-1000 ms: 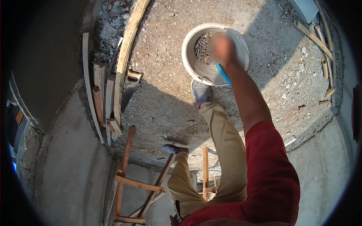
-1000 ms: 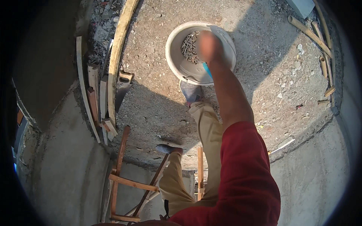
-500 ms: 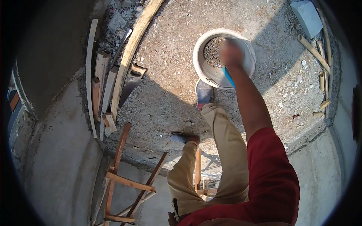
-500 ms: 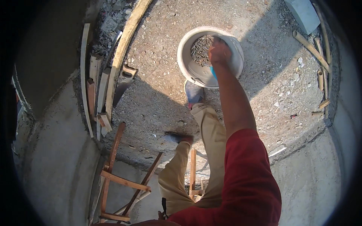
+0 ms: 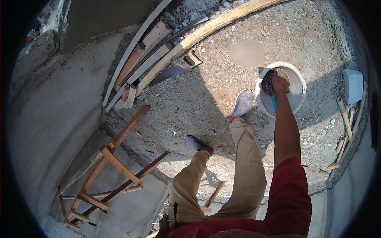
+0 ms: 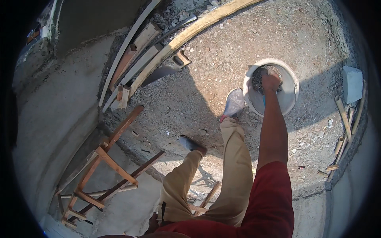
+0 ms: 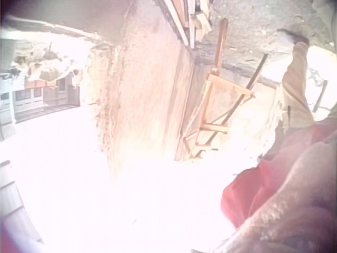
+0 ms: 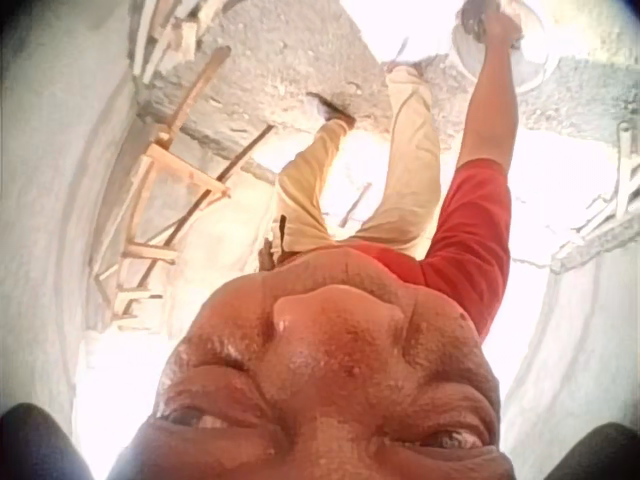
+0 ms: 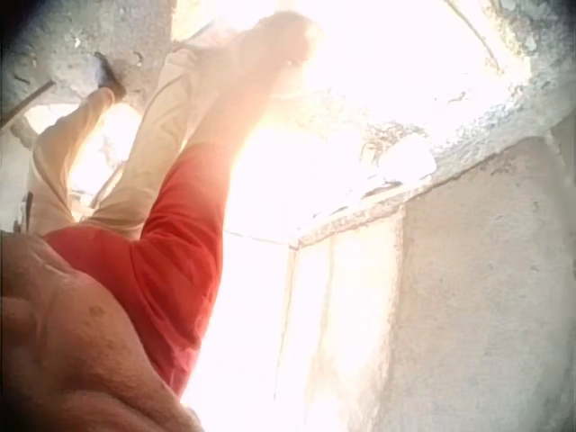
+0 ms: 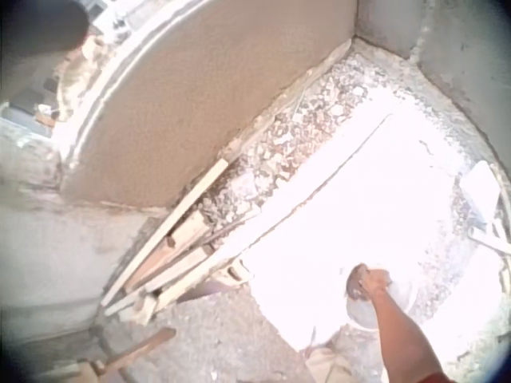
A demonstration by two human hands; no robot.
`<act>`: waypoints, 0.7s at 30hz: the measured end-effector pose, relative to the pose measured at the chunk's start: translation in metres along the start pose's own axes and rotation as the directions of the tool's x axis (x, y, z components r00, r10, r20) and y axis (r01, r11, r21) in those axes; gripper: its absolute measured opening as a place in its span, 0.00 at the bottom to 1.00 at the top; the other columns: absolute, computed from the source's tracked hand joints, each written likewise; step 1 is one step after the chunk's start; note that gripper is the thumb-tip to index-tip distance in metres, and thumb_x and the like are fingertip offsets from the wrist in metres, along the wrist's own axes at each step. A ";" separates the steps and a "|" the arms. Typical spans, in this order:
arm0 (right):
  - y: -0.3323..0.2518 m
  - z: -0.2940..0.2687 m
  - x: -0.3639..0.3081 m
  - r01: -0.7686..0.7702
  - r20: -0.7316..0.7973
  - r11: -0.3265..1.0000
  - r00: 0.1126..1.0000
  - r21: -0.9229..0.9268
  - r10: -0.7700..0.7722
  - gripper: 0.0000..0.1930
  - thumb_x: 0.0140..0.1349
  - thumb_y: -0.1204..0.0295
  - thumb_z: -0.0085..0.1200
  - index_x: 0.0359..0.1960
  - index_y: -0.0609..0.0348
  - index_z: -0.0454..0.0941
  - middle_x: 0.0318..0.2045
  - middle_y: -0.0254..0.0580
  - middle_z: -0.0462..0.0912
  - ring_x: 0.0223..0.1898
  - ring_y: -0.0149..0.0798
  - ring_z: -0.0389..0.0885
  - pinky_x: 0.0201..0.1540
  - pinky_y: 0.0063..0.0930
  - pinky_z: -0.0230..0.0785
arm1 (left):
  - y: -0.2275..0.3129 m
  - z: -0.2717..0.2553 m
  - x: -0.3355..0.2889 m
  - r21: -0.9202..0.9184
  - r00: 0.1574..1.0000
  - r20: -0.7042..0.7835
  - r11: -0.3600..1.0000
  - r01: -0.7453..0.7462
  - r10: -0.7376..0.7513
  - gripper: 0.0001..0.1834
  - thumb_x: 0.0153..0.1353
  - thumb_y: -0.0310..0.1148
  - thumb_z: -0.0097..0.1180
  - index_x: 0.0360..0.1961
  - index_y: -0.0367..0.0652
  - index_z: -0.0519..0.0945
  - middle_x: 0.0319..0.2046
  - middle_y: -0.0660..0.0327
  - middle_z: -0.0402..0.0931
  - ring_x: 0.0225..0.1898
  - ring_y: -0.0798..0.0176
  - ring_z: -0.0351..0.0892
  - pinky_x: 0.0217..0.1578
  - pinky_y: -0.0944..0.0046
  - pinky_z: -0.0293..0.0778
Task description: The person secures a bamboo pole to a wooden structure with wire, cuts the wire with pliers, and hammers nails into wooden boards.
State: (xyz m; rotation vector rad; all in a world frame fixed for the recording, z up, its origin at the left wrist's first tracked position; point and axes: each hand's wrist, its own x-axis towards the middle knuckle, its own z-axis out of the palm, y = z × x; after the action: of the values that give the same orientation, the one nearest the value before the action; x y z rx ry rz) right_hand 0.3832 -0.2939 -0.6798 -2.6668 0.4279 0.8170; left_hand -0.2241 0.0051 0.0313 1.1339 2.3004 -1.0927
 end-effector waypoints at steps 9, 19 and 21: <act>-0.014 -0.019 -0.005 0.003 -0.030 0.997 1.000 0.080 -0.001 0.16 0.59 0.54 0.60 0.34 0.54 0.86 0.34 0.48 0.87 0.37 0.51 0.85 0.44 0.42 0.73 | 0.027 0.024 -0.019 0.106 0.996 0.051 0.991 -0.082 0.077 0.38 0.70 0.68 0.41 0.39 0.40 0.83 0.27 0.60 0.76 0.28 0.63 0.72 0.31 0.57 0.70; -0.026 -0.120 -0.084 0.074 -0.351 0.931 0.934 0.358 0.060 0.14 0.57 0.63 0.61 0.27 0.64 0.83 0.22 0.41 0.84 0.26 0.37 0.78 0.35 0.37 0.72 | 0.057 0.025 -0.033 0.166 0.963 0.038 0.949 -0.269 0.266 0.34 0.73 0.60 0.46 0.55 0.36 0.80 0.44 0.42 0.84 0.46 0.40 0.83 0.48 0.43 0.75; -0.050 -0.147 -0.111 0.104 -0.342 0.956 0.940 0.273 -0.005 0.13 0.57 0.65 0.62 0.26 0.65 0.82 0.22 0.40 0.83 0.26 0.35 0.78 0.34 0.35 0.72 | 0.054 0.028 -0.016 0.188 0.914 -0.124 0.913 -0.361 0.387 0.33 0.71 0.55 0.50 0.61 0.35 0.76 0.52 0.40 0.80 0.52 0.41 0.80 0.55 0.46 0.74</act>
State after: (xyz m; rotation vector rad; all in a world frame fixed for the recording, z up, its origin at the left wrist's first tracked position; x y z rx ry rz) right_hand 0.3855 -0.2841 -0.4887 -2.5265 0.5071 0.2489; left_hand -0.1725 -0.0044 -0.0030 1.6994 2.0061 -1.0818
